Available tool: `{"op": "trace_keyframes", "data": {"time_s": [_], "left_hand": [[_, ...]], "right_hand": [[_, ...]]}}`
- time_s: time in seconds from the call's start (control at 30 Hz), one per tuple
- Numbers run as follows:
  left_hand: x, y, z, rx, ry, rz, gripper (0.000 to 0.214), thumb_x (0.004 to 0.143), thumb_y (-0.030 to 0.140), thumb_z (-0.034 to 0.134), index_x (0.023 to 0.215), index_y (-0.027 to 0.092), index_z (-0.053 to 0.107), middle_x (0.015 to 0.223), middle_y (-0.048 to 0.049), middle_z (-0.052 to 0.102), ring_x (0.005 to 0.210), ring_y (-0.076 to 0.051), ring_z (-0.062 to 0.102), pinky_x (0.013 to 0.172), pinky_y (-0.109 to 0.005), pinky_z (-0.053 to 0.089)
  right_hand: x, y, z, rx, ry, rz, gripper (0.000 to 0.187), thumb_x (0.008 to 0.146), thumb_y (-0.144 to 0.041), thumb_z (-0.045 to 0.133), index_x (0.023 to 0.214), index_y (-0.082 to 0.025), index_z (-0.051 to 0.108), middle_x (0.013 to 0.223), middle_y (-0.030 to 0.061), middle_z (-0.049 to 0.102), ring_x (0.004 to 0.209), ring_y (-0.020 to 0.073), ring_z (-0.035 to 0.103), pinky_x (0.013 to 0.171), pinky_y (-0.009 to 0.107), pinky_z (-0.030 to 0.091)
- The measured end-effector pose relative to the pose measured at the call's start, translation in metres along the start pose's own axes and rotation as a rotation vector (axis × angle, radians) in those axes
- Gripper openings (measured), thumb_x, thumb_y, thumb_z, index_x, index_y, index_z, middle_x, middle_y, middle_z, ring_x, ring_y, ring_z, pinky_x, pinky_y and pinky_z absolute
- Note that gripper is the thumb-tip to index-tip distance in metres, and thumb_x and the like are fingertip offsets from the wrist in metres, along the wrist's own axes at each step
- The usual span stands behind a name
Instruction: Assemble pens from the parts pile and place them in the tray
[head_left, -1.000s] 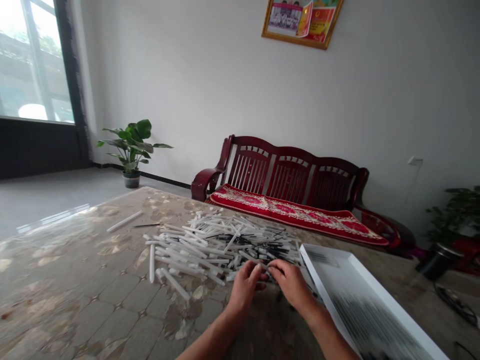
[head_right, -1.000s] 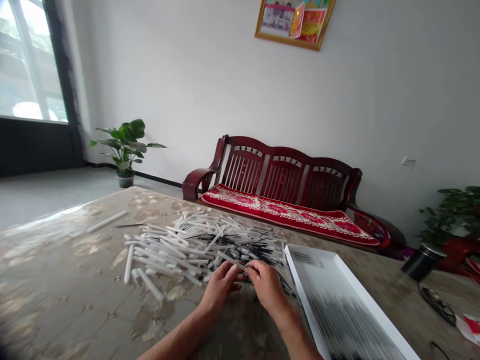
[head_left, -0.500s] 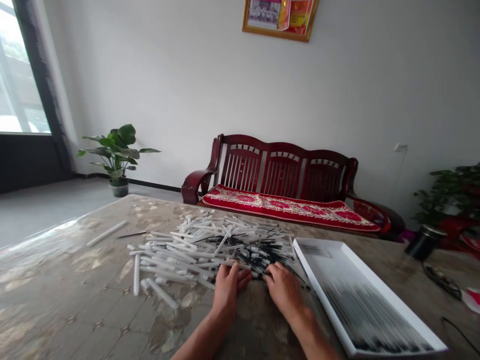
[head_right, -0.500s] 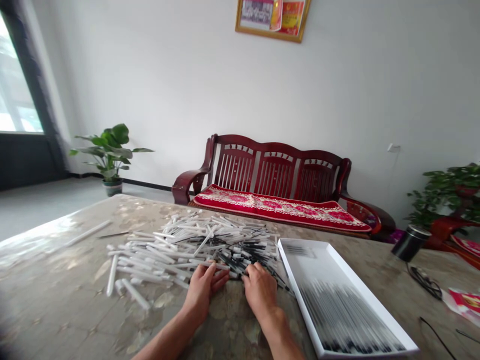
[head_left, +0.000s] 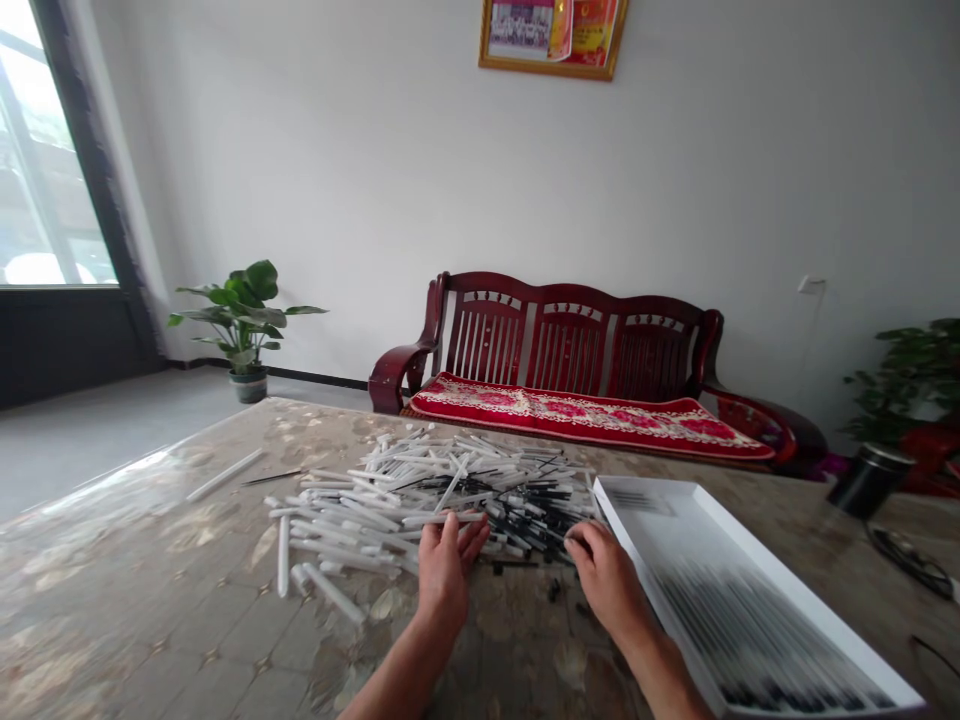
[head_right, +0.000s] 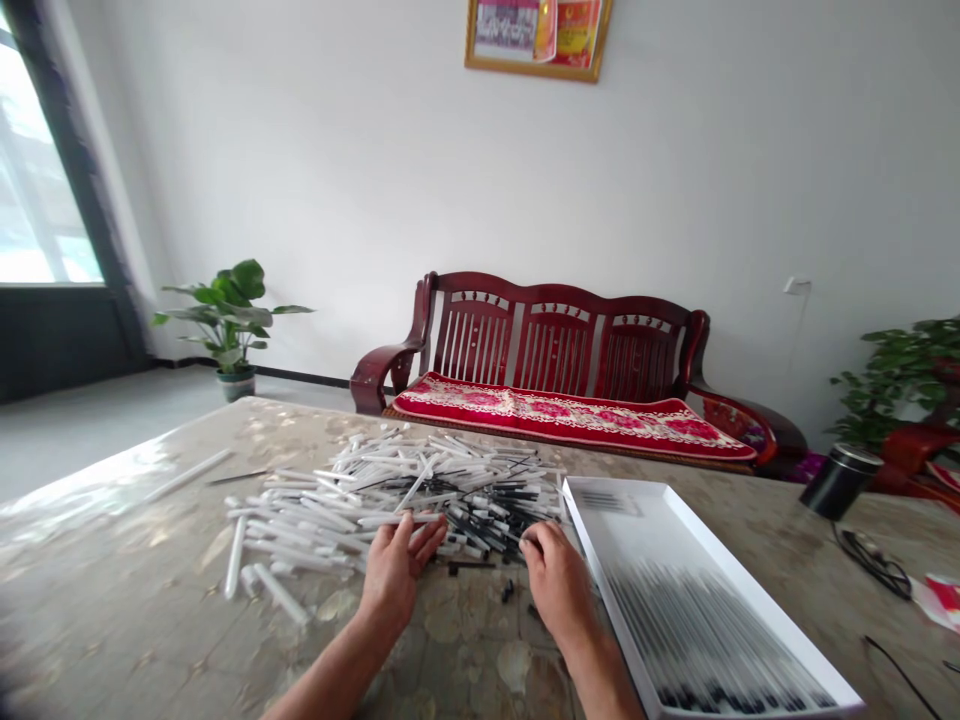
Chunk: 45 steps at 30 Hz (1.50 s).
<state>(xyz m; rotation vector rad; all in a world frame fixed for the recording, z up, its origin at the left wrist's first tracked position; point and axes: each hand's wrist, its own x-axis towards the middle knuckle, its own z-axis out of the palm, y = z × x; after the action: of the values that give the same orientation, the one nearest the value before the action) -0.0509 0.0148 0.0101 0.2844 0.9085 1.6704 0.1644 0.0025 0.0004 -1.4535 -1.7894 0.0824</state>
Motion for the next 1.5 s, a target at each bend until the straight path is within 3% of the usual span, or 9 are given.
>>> {"op": "trace_keyframes", "data": {"time_s": [0.23,0.5,0.93,1.3,1.5], "left_hand": [[0.001,0.003,-0.001,-0.037,-0.008,0.024,0.012,0.092,0.02,0.055,0.085,0.02,0.046,0.074,-0.0033,0.07,0.076,-0.019,0.076,0.079,-0.037,0.061],[-0.004,0.001,0.001,0.014,-0.043,0.0,0.013,0.09,0.023,0.059,0.087,0.02,0.047,0.077,-0.0037,0.071,0.076,-0.02,0.076,0.075,-0.037,0.062],[-0.007,0.007,0.003,-0.018,-0.003,-0.016,0.012,0.091,0.018,0.055,0.084,0.02,0.045,0.076,-0.0036,0.069,0.075,-0.02,0.075,0.08,-0.04,0.061],[-0.01,-0.005,0.0,0.129,-0.11,-0.028,0.027,0.077,0.032,0.073,0.087,0.02,0.05,0.078,-0.0013,0.071,0.067,-0.018,0.073,0.069,-0.032,0.06],[-0.033,-0.019,0.002,0.214,-0.272,-0.177,0.036,0.067,0.035,0.081,0.087,0.019,0.055,0.079,-0.0033,0.073,0.069,-0.021,0.074,0.066,-0.032,0.06]], "right_hand": [[-0.001,-0.008,0.002,0.048,-0.061,-0.035,0.013,0.087,-0.019,0.051,0.077,-0.022,0.059,0.079,0.0023,0.062,0.077,0.0187,0.061,0.071,0.028,0.043],[-0.003,-0.006,0.004,0.038,-0.038,-0.044,0.012,0.085,-0.018,0.054,0.075,-0.022,0.058,0.078,0.0023,0.062,0.076,0.0189,0.06,0.071,0.028,0.042],[-0.001,-0.009,0.0,0.075,-0.02,-0.036,0.015,0.086,-0.02,0.049,0.074,-0.022,0.058,0.077,0.0037,0.062,0.074,0.0189,0.06,0.07,0.029,0.044],[-0.003,-0.019,-0.002,0.001,-0.021,-0.07,0.015,0.087,-0.02,0.051,0.076,-0.023,0.061,0.08,0.0034,0.063,0.076,0.0189,0.06,0.071,0.029,0.043],[-0.004,-0.032,0.002,0.236,-0.106,-0.001,0.014,0.084,-0.026,0.06,0.072,-0.021,0.065,0.074,0.0012,0.064,0.073,0.0163,0.06,0.069,0.025,0.044]]}}
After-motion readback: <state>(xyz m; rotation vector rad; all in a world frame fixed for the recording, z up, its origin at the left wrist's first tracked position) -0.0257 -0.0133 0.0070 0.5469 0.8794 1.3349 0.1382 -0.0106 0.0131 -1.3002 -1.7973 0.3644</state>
